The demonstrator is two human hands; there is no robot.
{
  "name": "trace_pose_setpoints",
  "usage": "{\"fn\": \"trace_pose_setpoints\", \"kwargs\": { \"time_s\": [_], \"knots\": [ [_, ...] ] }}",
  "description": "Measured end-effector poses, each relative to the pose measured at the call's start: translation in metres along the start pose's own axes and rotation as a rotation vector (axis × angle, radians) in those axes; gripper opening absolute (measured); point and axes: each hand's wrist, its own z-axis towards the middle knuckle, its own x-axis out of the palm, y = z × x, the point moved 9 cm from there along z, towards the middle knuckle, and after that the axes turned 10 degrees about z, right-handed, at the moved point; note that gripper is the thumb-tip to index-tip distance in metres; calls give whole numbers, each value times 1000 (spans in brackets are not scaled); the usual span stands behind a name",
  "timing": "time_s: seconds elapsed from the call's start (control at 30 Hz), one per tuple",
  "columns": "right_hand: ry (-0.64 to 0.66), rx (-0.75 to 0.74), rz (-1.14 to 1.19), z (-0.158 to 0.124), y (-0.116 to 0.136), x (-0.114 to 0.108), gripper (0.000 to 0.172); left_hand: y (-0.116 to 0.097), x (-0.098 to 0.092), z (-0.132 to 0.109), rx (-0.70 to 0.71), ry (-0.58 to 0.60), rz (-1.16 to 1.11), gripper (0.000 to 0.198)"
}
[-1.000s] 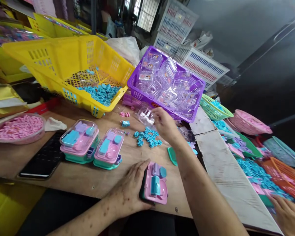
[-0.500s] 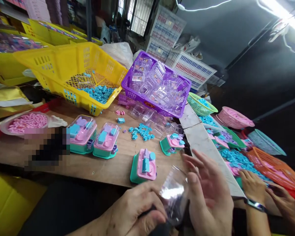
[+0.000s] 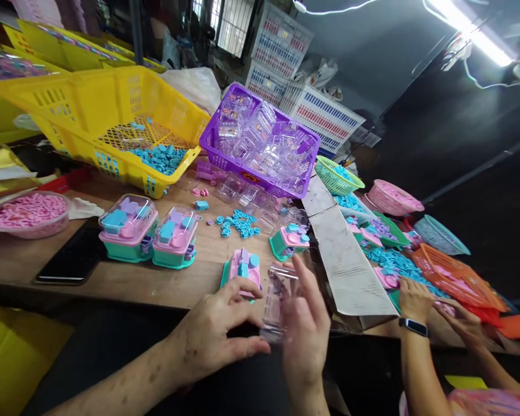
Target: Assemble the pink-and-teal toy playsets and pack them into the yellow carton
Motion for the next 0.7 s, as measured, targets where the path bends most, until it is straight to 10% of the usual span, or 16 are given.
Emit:
{"fn": "trace_pose_setpoints", "kwargs": {
  "time_s": [0.13,0.27,0.43,0.7],
  "knots": [
    [86,-125,-220,41,11,14,43,60,-24,-5,-152,-182,140,83],
    [282,-200,-623,59,8,63,39,120,-4,-7,-255,17,197,142],
    [441,-316,-936,60,-13,104,35,129,11,-7,-207,125,93,127],
    [527,-352,-1052,62,-16,110,34,129,5,-2,-244,96,13,113]
  ]
}}
